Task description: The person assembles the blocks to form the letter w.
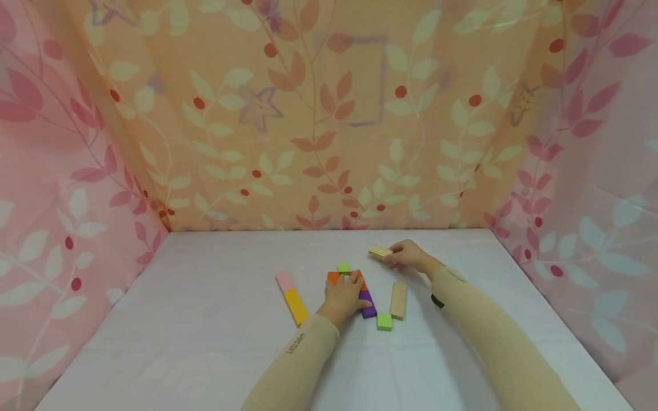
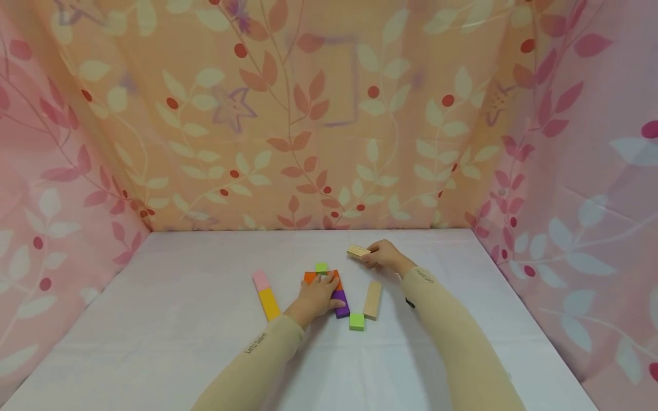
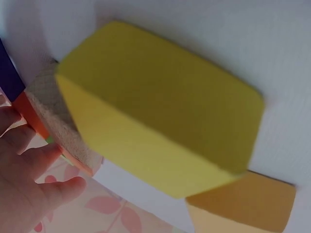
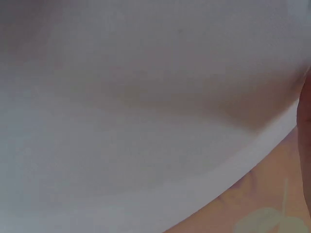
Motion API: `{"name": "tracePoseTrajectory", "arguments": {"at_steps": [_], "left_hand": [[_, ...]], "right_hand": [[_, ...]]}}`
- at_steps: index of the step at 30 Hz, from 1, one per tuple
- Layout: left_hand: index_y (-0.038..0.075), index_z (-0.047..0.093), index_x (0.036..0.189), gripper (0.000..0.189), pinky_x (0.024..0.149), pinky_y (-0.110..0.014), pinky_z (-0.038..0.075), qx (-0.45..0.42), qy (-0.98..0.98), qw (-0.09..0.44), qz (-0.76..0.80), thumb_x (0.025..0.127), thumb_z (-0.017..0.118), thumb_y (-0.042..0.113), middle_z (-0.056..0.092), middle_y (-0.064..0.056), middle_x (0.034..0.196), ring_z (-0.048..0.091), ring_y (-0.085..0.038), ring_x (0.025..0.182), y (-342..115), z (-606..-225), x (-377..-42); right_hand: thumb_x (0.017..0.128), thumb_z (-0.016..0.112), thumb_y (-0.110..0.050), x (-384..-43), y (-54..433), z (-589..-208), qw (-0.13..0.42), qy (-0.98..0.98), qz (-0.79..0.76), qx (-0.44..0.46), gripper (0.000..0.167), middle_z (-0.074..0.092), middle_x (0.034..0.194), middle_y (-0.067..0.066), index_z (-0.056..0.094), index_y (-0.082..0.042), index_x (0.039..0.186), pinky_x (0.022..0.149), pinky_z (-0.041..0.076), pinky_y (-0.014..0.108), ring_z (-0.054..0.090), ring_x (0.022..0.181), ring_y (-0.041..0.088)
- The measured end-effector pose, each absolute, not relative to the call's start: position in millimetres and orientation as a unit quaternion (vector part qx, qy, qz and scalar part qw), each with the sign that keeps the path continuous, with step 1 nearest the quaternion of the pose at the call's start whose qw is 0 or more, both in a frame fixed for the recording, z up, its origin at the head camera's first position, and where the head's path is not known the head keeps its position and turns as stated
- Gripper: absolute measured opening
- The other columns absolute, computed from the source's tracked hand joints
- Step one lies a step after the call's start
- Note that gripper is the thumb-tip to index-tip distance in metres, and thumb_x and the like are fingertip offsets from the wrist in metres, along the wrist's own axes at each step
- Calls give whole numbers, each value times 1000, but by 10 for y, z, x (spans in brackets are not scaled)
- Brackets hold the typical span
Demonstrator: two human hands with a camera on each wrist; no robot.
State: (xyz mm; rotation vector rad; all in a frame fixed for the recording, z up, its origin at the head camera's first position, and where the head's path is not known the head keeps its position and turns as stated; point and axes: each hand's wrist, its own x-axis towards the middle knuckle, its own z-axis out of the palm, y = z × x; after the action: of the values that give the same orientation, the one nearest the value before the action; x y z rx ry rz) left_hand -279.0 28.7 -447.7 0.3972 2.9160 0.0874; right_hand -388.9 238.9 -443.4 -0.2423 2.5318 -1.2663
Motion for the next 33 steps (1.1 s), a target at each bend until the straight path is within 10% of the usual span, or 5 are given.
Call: {"name": "tracePoseTrajectory", "arguments": {"at_steps": [10, 24, 33], "left_hand": [[20, 43, 148, 76, 107, -58, 30, 139, 986, 94, 23, 86, 56, 60, 36, 0, 155, 34, -30, 140, 272, -4502, -2803], [18, 44, 148, 75, 109, -58, 27, 146, 984, 88, 41, 86, 59, 59, 37, -1, 154, 32, -33, 140, 274, -4473, -2801], [18, 42, 149, 75, 110, -57, 25, 145, 984, 98, 31, 87, 57, 59, 35, -2, 155, 30, -34, 141, 279, -4459, -2796]], "right_hand": [[95, 54, 0, -3725, 2713, -4378, 163, 810, -563, -25, 55, 60, 99, 8, 32, 14, 143, 76, 52, 29, 60, 83, 11], [99, 50, -6, -3692, 2720, -4454, 159, 851, -500, -23, 41, 50, 76, -1, 47, 8, 138, 54, 35, 22, 39, 58, 9], [90, 66, -11, -3632, 2696, -4537, 131, 898, -419, 9, 37, 56, 104, 14, 57, 9, 120, 67, 41, 26, 47, 76, 16]]}}
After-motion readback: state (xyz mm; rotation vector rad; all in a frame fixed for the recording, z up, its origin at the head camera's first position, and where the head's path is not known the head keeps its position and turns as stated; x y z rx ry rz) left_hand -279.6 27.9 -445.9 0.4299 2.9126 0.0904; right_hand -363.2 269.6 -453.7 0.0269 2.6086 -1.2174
